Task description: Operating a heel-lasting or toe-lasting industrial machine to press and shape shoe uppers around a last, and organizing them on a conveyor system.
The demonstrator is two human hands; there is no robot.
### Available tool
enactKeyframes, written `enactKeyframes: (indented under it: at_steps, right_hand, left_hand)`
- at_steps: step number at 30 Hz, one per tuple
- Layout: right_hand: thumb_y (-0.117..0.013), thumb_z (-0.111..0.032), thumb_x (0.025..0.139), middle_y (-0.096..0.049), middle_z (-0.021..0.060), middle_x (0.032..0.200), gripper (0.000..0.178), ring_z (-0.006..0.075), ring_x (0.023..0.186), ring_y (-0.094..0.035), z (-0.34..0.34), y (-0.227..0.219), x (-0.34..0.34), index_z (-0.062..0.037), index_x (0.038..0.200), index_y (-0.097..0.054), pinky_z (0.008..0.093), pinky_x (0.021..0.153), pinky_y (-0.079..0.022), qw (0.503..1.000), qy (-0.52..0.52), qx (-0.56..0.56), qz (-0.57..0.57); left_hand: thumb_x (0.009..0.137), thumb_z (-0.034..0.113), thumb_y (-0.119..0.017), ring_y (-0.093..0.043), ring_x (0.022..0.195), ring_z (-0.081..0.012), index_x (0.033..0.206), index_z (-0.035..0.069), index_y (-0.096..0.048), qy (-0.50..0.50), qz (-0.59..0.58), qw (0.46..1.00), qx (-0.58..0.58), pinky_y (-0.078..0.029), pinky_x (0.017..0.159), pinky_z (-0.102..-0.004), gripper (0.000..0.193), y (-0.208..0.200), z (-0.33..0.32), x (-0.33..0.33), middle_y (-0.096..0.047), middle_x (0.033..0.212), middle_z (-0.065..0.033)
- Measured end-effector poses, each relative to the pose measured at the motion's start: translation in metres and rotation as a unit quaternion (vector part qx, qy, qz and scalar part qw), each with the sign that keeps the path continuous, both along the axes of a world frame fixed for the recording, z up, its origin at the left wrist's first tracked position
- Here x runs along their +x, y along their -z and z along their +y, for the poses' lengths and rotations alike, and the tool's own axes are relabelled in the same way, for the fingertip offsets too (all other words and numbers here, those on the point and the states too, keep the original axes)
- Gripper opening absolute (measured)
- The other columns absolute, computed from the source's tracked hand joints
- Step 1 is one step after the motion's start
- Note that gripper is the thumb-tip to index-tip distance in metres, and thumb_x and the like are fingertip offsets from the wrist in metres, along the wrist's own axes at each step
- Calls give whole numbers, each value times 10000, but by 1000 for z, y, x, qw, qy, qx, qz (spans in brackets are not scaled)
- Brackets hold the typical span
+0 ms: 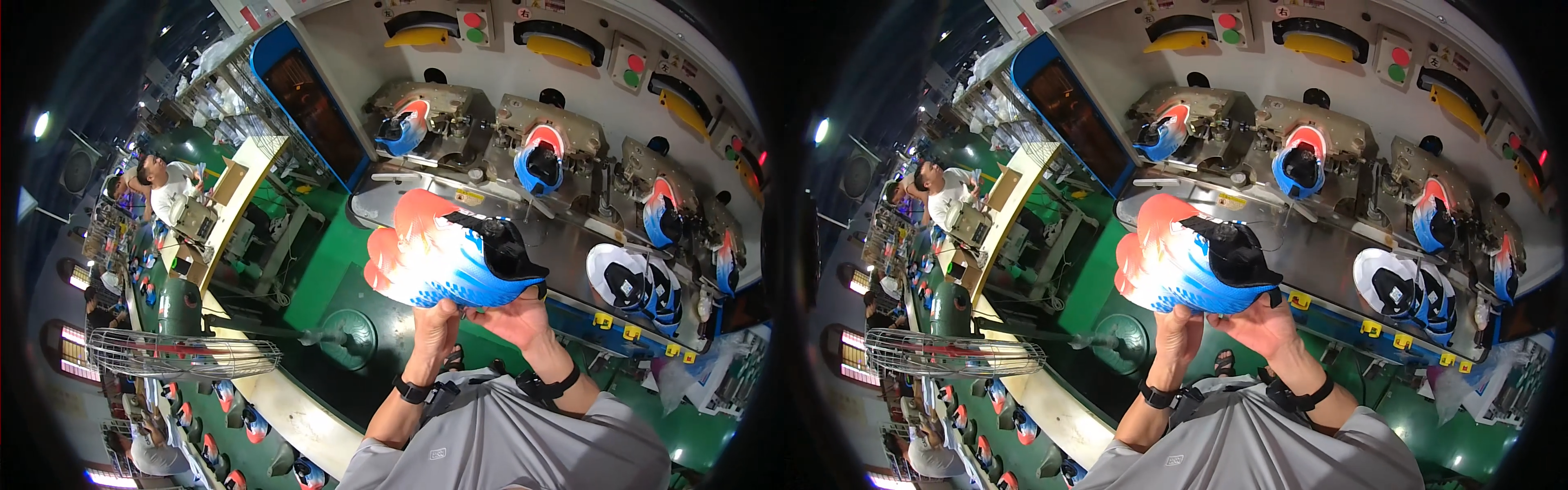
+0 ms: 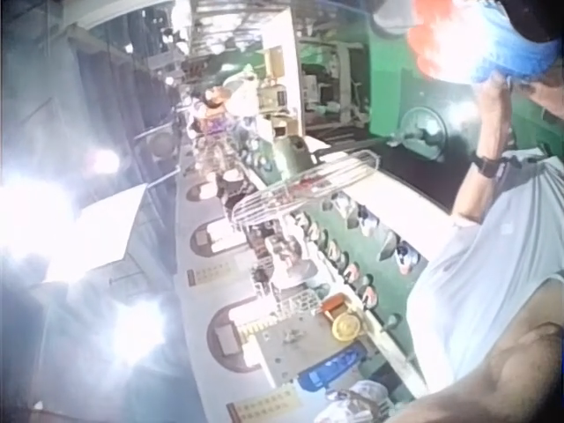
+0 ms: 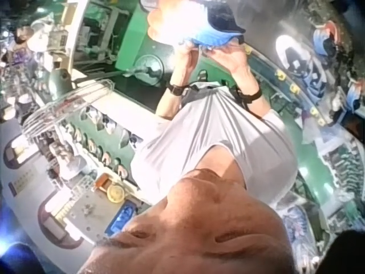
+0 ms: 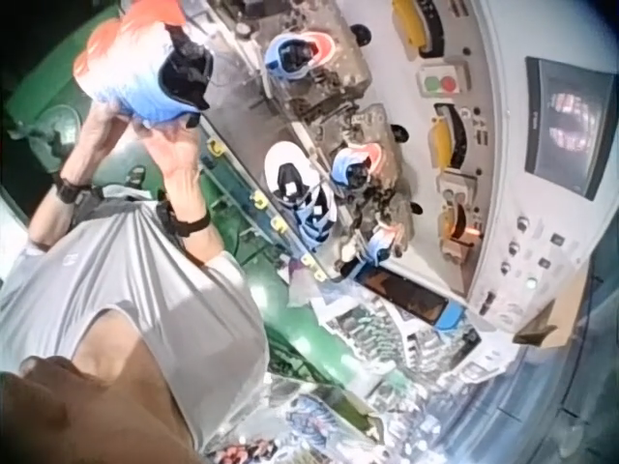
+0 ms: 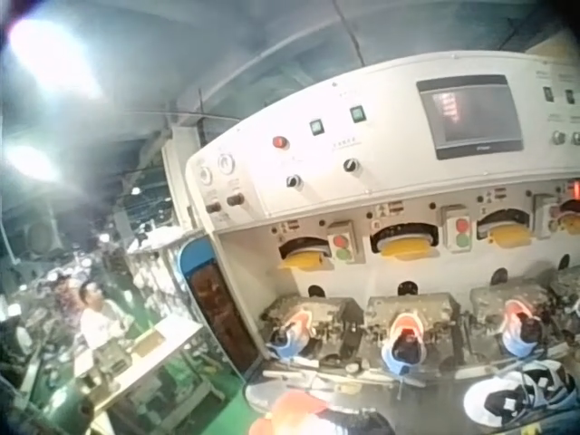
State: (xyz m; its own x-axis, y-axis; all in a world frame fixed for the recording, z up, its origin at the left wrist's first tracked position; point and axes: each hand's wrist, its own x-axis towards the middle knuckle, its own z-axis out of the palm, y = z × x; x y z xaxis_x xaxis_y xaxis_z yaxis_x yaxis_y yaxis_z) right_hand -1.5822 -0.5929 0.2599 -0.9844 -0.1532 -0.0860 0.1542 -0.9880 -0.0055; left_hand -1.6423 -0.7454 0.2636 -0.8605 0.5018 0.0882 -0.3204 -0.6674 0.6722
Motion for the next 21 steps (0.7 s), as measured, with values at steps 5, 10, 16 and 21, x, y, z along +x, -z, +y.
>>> enactKeyframes:
  at_steps: [5,10,16,21]
  right_hand:
    - [-749,-284,829,-652,61,1207,528,256,1086,-593,11,-31,11,-129,1297,-562,425,937,-443,997,22,49,-47]
    - [-772,4,716,-648,76,1115,899,177,983,-599,23,-70,2,-68,1469,-287,288,828,-454,711,360,604,-29]
    - [-782,2,735,-654,80,1090,621,182,895,-594,49,-85,-6,-17,1295,-515,304,771,-466,319,417,805,276]
    - [-750,-235,865,-667,108,1009,380,196,903,-604,44,-72,-31,32,1097,-611,310,784,-482,555,442,690,144]
  left_hand:
    - [758,157,-840,-620,1060,-208,1336,58,-450,-66,-77,994,46,-523,887,-372,705,-12,12,-2,-613,1179,-52]
    - [746,134,-843,-576,1162,-216,1394,69,-404,-68,-93,992,43,-478,1004,-395,785,-23,13,-9,-565,1286,-53]
    - [722,133,-863,-567,1157,-205,1383,39,-421,-72,-35,997,11,-474,979,-368,801,-34,18,-23,-562,1275,-55]
    - [704,162,-876,-550,1183,-208,1400,38,-401,-95,13,995,-4,-448,1013,-371,851,-29,4,-67,-544,1300,-52]
